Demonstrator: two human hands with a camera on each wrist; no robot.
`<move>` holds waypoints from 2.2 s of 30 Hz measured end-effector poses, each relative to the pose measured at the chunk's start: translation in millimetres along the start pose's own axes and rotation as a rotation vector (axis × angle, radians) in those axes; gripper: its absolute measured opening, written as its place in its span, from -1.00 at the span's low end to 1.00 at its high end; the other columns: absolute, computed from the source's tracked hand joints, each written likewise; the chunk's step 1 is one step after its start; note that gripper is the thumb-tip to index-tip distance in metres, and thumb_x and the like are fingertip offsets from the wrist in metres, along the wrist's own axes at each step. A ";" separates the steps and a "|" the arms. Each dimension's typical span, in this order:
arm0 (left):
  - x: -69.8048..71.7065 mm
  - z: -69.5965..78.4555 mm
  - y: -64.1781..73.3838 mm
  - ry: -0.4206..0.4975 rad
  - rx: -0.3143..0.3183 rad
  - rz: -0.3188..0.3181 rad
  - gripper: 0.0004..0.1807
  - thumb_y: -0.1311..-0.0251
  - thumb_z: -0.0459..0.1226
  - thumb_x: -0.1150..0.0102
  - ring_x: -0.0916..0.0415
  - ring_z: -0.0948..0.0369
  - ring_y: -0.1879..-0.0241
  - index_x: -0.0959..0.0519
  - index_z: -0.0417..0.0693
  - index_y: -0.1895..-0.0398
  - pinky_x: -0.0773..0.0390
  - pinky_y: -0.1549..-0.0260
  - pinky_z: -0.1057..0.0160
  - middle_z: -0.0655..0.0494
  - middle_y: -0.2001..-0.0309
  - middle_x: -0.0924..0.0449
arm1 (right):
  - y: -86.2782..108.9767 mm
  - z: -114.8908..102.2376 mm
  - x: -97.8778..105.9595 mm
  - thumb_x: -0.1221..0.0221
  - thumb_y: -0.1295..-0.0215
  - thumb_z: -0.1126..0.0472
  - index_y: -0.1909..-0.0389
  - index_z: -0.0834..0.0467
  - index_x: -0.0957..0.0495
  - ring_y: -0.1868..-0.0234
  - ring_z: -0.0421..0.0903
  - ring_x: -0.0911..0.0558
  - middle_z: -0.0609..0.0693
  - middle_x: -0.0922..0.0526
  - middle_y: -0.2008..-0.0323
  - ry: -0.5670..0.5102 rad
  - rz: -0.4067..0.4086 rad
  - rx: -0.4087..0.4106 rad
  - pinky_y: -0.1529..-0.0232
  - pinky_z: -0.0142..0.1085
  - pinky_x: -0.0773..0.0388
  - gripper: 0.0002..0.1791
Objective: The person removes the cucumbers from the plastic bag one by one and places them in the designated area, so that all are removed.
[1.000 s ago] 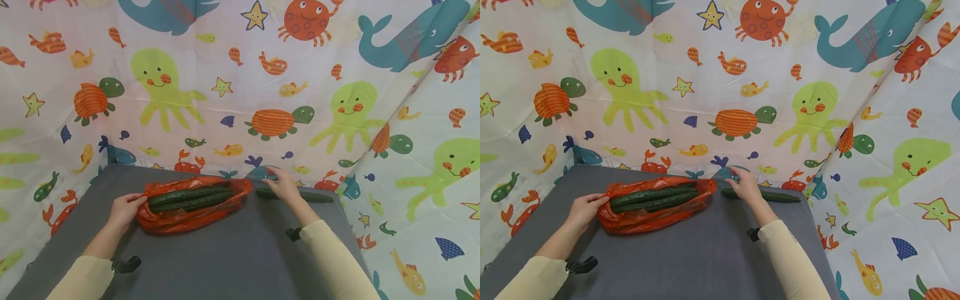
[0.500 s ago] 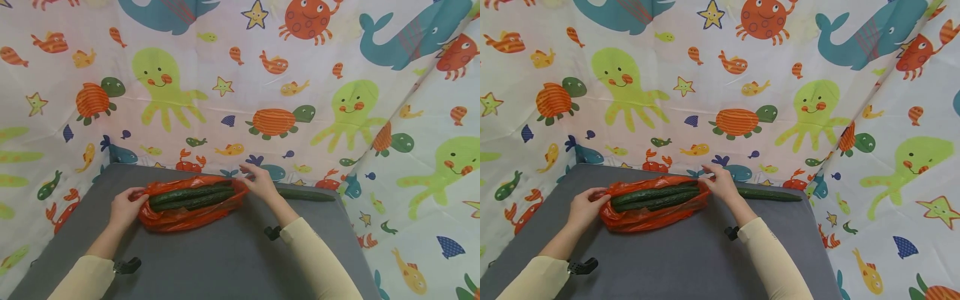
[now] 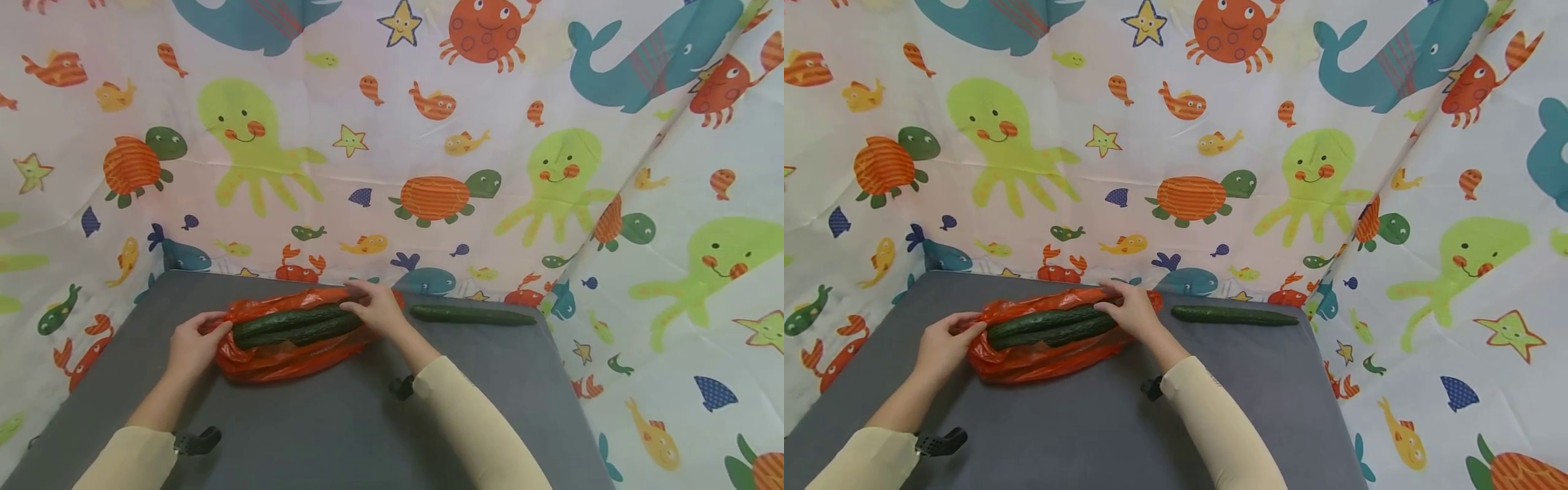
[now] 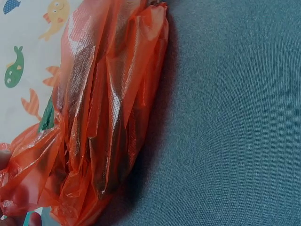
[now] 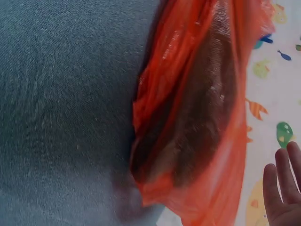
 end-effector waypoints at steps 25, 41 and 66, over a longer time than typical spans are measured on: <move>-8.7 1.8 3.6 0.026 -0.050 0.124 -0.57 -0.37 0.03 -0.21 -0.43 0.18 0.12 -0.63 0.03 -0.16 -0.42 0.39 0.47 -0.04 0.01 -0.62 | -6.9 14.8 -59.4 -0.36 -0.30 0.08 -0.31 -0.11 -0.54 -0.35 -0.12 -0.48 -0.15 -0.57 -0.28 0.341 -0.334 -0.059 -0.35 -0.16 -0.41 -0.46; -7.3 0.4 9.8 0.026 -0.086 0.124 -0.60 -0.36 0.01 -0.23 -0.44 0.20 0.20 -0.66 -0.01 -0.11 -0.45 0.41 0.46 -0.05 0.07 -0.64 | -4.1 12.1 -67.0 -0.36 -0.29 0.18 -0.21 -0.08 -0.63 -0.25 -0.07 -0.50 -0.08 -0.61 -0.16 0.498 -0.287 0.045 -0.36 -0.07 -0.37 -0.54; 0.6 2.5 10.6 0.063 -0.028 0.074 -0.55 -0.40 0.03 -0.16 -0.43 0.12 0.06 -0.60 -0.02 -0.20 -0.48 0.38 0.55 -0.11 -0.08 -0.59 | 5.1 -0.1 -23.7 -0.34 -0.30 0.16 -0.20 0.01 -0.63 -0.21 -0.07 -0.54 -0.05 -0.65 -0.14 0.331 -0.171 0.086 -0.22 -0.21 -0.52 -0.57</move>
Point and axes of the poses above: each hand's wrist, its own y-axis away from the middle knuckle, its own x-axis out of the back of the hand, z = x × y, the point moved 2 cm from there along -y, towards the middle knuckle
